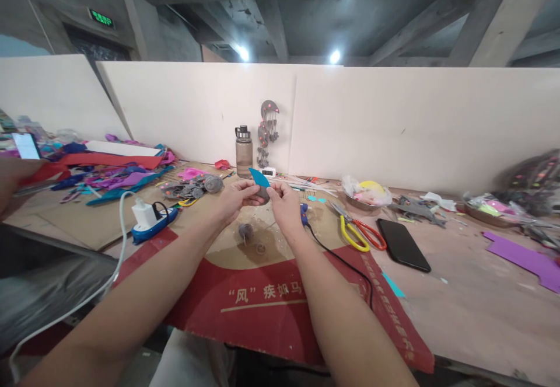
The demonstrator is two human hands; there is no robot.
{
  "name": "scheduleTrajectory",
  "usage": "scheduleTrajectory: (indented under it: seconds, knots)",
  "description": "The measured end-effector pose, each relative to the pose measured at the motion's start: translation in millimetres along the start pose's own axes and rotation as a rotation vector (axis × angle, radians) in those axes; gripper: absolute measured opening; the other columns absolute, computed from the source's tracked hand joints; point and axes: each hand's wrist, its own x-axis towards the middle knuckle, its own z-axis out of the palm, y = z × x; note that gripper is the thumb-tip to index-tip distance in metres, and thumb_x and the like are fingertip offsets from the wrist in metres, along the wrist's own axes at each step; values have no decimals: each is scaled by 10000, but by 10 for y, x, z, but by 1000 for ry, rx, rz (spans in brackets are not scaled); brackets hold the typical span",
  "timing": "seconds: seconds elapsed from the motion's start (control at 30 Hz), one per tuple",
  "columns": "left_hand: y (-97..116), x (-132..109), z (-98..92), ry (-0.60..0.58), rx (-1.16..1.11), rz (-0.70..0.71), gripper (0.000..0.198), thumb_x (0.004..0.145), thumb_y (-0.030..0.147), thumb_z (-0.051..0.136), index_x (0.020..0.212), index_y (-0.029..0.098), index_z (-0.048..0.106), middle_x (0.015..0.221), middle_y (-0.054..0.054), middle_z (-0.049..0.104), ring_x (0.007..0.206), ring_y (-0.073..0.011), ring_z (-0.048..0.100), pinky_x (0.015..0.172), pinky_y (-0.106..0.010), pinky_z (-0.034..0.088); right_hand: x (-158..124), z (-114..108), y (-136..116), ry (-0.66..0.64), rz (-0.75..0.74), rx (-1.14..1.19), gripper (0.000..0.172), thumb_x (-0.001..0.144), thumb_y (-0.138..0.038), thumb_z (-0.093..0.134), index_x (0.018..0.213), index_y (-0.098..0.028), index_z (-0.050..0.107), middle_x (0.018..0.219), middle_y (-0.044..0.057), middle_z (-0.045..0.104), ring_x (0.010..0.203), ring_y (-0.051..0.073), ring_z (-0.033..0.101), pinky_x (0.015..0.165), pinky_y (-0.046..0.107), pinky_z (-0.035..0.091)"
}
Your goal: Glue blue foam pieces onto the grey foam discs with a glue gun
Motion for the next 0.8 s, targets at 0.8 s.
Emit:
scheduleTrajectory:
  seconds: [0.8]
  knots:
    - [-18, 91, -132, 209, -209, -41, 124, 720, 169, 720, 790, 96, 648, 743, -85, 718, 650, -169, 709, 636, -253, 573, 7, 72, 169, -21, 145, 37, 370, 726, -460, 610, 949, -226, 430, 592, -103, 421, 510, 109, 407, 504, 239, 341]
